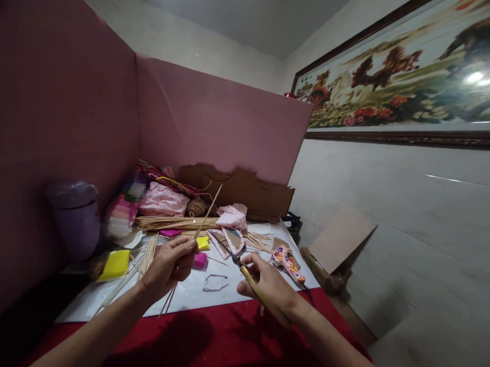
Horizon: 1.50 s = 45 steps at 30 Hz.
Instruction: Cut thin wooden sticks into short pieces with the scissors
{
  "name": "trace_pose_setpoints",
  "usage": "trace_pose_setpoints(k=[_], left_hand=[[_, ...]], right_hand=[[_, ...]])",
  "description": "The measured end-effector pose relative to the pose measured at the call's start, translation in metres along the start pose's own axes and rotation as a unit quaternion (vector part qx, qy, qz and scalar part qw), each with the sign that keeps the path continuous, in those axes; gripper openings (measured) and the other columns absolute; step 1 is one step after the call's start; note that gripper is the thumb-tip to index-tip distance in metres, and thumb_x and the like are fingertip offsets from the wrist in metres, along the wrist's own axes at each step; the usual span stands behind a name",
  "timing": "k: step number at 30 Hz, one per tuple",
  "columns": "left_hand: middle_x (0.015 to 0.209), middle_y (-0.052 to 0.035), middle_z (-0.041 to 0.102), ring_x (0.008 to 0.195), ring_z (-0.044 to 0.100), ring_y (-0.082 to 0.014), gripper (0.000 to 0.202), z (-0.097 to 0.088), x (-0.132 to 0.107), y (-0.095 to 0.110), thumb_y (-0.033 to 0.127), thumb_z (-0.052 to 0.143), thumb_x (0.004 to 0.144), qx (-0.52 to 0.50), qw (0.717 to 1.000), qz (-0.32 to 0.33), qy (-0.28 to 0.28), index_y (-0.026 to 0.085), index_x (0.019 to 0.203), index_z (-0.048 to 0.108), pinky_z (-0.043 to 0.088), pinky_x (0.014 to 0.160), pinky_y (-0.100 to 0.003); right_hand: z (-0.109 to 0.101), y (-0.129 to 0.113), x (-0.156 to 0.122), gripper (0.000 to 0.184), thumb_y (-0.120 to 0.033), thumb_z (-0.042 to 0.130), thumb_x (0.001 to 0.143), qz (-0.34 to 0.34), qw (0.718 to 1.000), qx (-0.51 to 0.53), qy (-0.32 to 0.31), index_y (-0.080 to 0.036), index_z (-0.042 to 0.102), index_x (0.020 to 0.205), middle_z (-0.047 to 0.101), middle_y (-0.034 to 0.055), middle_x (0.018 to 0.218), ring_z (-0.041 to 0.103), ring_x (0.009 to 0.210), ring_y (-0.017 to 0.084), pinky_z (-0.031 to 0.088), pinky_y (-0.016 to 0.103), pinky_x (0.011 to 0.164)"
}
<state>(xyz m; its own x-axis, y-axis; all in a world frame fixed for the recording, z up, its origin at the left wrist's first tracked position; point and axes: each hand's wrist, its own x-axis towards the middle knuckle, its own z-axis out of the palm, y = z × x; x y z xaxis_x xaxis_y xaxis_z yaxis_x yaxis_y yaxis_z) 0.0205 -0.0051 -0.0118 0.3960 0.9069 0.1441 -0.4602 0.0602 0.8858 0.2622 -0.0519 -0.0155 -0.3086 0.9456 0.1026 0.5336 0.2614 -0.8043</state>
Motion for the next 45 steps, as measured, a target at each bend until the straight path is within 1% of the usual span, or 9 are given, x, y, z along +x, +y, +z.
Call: trace_pose_setpoints(k=[2, 4, 8, 11, 14, 19, 23, 32, 45], left_hand=[[0.040, 0.0099, 0.026, 0.033, 0.016, -0.0018, 0.027, 0.000, 0.000, -0.001, 0.037, 0.060, 0.076, 0.018, 1.000, -0.004, 0.002, 0.015, 0.064, 0.049, 0.011, 0.032, -0.015], [0.039, 0.0099, 0.026, 0.032, 0.016, -0.0019, 0.029, 0.000, -0.001, -0.002, 0.040, 0.059, 0.077, 0.037, 0.999, -0.010, -0.001, 0.015, 0.063, 0.049, 0.010, 0.031, -0.015], [0.039, 0.0101, 0.026, 0.032, 0.014, -0.0017, 0.033, -0.001, -0.001, -0.002, 0.044, 0.058, 0.077, 0.051, 0.999, -0.018, 0.002, 0.016, 0.062, 0.048, 0.009, 0.031, -0.015], [0.038, 0.0108, 0.024, 0.031, 0.013, -0.0018, 0.034, -0.003, 0.000, -0.001, 0.046, 0.059, 0.075, 0.047, 0.998, -0.022, 0.021, 0.017, 0.061, 0.047, 0.009, 0.030, -0.015], [0.036, 0.0108, 0.025, 0.030, 0.014, -0.0021, 0.034, -0.004, 0.001, -0.001, 0.046, 0.059, 0.074, 0.063, 0.997, -0.021, 0.039, 0.017, 0.061, 0.047, 0.008, 0.029, -0.016], [0.037, 0.0104, 0.026, 0.031, 0.014, -0.0025, 0.035, -0.001, -0.002, -0.003, 0.046, 0.059, 0.074, 0.098, 0.994, -0.046, 0.022, 0.018, 0.059, 0.044, 0.007, 0.030, -0.017], [0.039, 0.0107, 0.026, 0.032, 0.014, -0.0028, 0.034, 0.000, -0.004, -0.004, 0.045, 0.058, 0.075, 0.120, 0.991, -0.060, 0.011, 0.018, 0.060, 0.043, 0.009, 0.029, -0.016], [0.036, 0.0112, 0.025, 0.030, 0.013, -0.0025, 0.031, 0.003, -0.004, -0.005, 0.041, 0.058, 0.073, 0.120, 0.990, -0.071, 0.008, 0.019, 0.058, 0.041, 0.008, 0.028, -0.016], [0.035, 0.0118, 0.025, 0.028, 0.014, -0.0026, 0.031, -0.001, -0.002, -0.008, 0.043, 0.057, 0.073, 0.125, 0.990, -0.067, 0.004, 0.019, 0.060, 0.043, 0.009, 0.027, -0.016]], right_hand=[[0.006, -0.010, -0.003, 0.048, -0.053, 0.063, 0.071, 0.000, 1.000, -0.014, 0.005, -0.019, 0.044, 0.099, 0.048, -0.0034, 0.068, 0.040, 0.058, 0.010, 0.033, 0.022, 0.053], [0.009, -0.014, -0.003, 0.049, -0.054, 0.062, 0.072, -0.002, 1.000, -0.022, 0.011, -0.019, 0.043, 0.099, 0.049, -0.0028, 0.069, 0.040, 0.059, 0.010, 0.033, 0.022, 0.053], [0.010, -0.009, 0.001, 0.049, -0.057, 0.059, 0.073, -0.010, 1.000, -0.022, 0.017, -0.018, 0.044, 0.099, 0.050, -0.0024, 0.068, 0.041, 0.058, 0.011, 0.032, 0.022, 0.052], [0.009, -0.007, 0.000, 0.049, -0.058, 0.059, 0.072, -0.010, 1.000, -0.009, 0.006, -0.018, 0.043, 0.097, 0.050, -0.0023, 0.068, 0.040, 0.057, 0.011, 0.031, 0.022, 0.051], [0.008, -0.012, -0.003, 0.049, -0.058, 0.061, 0.071, -0.008, 1.000, -0.004, -0.012, -0.019, 0.044, 0.096, 0.051, -0.0018, 0.070, 0.041, 0.057, 0.011, 0.032, 0.023, 0.052], [0.014, -0.027, 0.000, 0.048, -0.054, 0.063, 0.070, 0.014, 0.999, -0.023, -0.018, -0.019, 0.045, 0.098, 0.054, -0.0011, 0.075, 0.044, 0.060, 0.011, 0.035, 0.023, 0.055], [0.015, -0.033, 0.006, 0.053, -0.057, 0.064, 0.068, 0.014, 0.999, -0.027, -0.011, -0.019, 0.046, 0.100, 0.054, -0.0010, 0.074, 0.045, 0.062, 0.012, 0.036, 0.023, 0.056], [0.015, -0.029, 0.011, 0.060, -0.070, 0.056, 0.067, -0.010, 0.999, -0.036, -0.015, -0.019, 0.047, 0.096, 0.052, -0.0010, 0.071, 0.043, 0.060, 0.012, 0.034, 0.023, 0.055], [0.019, -0.024, 0.017, 0.059, -0.068, 0.058, 0.067, -0.016, 0.999, -0.025, -0.014, -0.019, 0.048, 0.099, 0.051, -0.0017, 0.070, 0.042, 0.059, 0.011, 0.033, 0.022, 0.054]])
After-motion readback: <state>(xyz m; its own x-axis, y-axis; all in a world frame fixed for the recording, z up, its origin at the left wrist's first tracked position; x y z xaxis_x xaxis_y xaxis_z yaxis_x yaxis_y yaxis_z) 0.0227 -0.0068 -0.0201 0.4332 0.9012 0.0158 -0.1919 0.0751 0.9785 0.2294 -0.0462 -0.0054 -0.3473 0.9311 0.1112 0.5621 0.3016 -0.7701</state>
